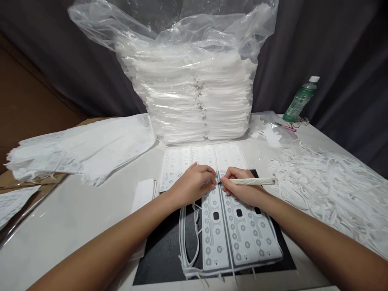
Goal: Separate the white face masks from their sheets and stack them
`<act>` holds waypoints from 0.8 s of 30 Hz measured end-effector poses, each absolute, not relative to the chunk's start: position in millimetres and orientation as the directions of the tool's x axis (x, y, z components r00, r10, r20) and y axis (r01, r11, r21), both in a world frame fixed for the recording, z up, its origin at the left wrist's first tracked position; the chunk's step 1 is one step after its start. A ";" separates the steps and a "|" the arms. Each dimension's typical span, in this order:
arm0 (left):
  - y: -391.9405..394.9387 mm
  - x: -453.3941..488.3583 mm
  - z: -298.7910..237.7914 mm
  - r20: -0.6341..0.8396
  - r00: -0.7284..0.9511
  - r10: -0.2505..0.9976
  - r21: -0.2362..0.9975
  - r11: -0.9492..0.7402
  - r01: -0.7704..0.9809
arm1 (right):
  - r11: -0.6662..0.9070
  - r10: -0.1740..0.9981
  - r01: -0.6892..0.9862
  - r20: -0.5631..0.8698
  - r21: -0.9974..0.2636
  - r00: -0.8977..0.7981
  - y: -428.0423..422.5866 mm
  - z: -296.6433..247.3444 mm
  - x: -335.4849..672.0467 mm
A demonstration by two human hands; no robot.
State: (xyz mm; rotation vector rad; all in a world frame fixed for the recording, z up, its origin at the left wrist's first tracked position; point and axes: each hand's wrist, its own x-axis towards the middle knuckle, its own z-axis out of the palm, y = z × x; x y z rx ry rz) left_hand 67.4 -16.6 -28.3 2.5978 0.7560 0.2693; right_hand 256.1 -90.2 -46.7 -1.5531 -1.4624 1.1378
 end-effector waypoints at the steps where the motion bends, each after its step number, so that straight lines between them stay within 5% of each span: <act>1: -17.0 67.7 -28.3 0.066 0.833 0.549 0.444 -0.764 0.468 | -0.110 0.991 0.367 -0.130 -0.924 -0.029 -90.5 -45.9 255.6; 16: -28.4 79.2 -37.2 0.149 0.851 0.503 0.227 -0.855 0.466 | -0.012 0.998 0.578 0.025 -0.816 0.056 -97.8 -41.2 246.9; 21: -21.9 54.9 -10.4 0.247 0.856 0.454 0.552 -0.792 0.261 | 0.178 0.978 0.705 0.203 -0.686 -0.049 -102.0 -48.4 245.5; 24: -19.4 34.9 31.4 0.499 0.760 0.417 0.654 -0.757 -0.014 | 0.331 0.931 0.779 0.321 -0.533 -0.176 -103.2 -56.4 243.1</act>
